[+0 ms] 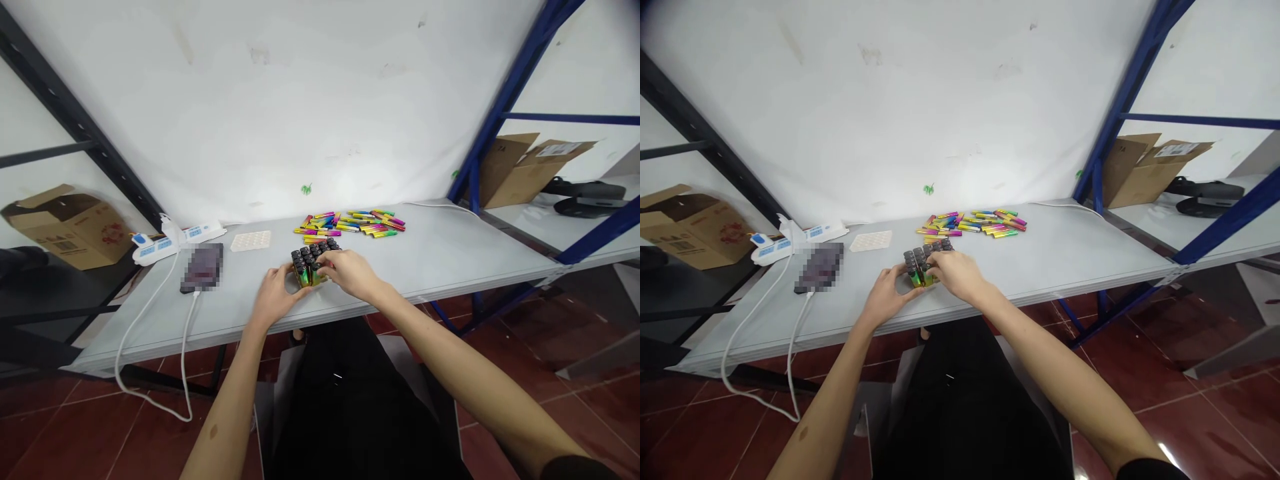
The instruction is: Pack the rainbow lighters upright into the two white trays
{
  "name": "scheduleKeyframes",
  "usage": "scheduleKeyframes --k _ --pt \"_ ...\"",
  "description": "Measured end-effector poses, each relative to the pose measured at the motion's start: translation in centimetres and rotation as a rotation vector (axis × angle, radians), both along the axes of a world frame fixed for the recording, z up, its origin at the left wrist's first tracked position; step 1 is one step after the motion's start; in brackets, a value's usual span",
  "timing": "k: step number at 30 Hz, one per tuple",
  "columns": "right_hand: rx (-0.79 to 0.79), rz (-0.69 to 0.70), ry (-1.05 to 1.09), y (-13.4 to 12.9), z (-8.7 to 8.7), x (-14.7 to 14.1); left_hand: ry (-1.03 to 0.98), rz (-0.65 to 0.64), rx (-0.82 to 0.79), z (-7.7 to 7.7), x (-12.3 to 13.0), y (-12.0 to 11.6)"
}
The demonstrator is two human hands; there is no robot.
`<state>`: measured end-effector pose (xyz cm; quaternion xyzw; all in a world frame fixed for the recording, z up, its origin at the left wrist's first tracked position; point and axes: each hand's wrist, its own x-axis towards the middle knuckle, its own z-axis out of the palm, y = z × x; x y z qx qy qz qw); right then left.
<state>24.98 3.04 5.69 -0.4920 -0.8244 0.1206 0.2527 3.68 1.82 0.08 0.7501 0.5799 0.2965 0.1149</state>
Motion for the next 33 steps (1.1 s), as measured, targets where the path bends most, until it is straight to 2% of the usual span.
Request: scheduleKeyframes --k 3,6,9,12,14,16,21,29,33 --pt "0.026 -0.072 -0.099 0.1 -0.3 -0.1 0.005 0.003 -0.005 0.0 0.0 0.0" --pt "0.045 -0.138 -0.051 0.6 -0.9 0.7 0.009 0.010 -0.014 0.0 0.0 0.0" --pt "0.089 -0.346 0.029 2.4 -2.0 3.1 0.008 0.017 -0.014 0.1 0.0 0.0" --pt "0.066 -0.599 -0.011 5.3 -3.5 6.6 0.007 0.022 -0.019 0.1 0.0 -0.1" --pt "0.053 -0.704 -0.111 7.0 -4.7 8.7 0.008 0.025 -0.023 0.1 0.0 -0.1" --pt "0.039 -0.752 -0.165 7.9 -5.7 10.0 0.009 0.029 -0.025 0.0 0.0 -0.1" --pt "0.066 -0.753 -0.164 7.5 -6.8 10.8 0.006 0.028 -0.024 0.0 0.0 0.0" --pt "0.025 -0.595 -0.003 6.7 -6.9 11.1 0.012 0.029 -0.017 -0.1 -0.1 0.1" --pt "0.069 -0.511 0.142 6.1 -6.6 11.3 0.013 0.026 -0.018 -0.2 -0.2 0.1"
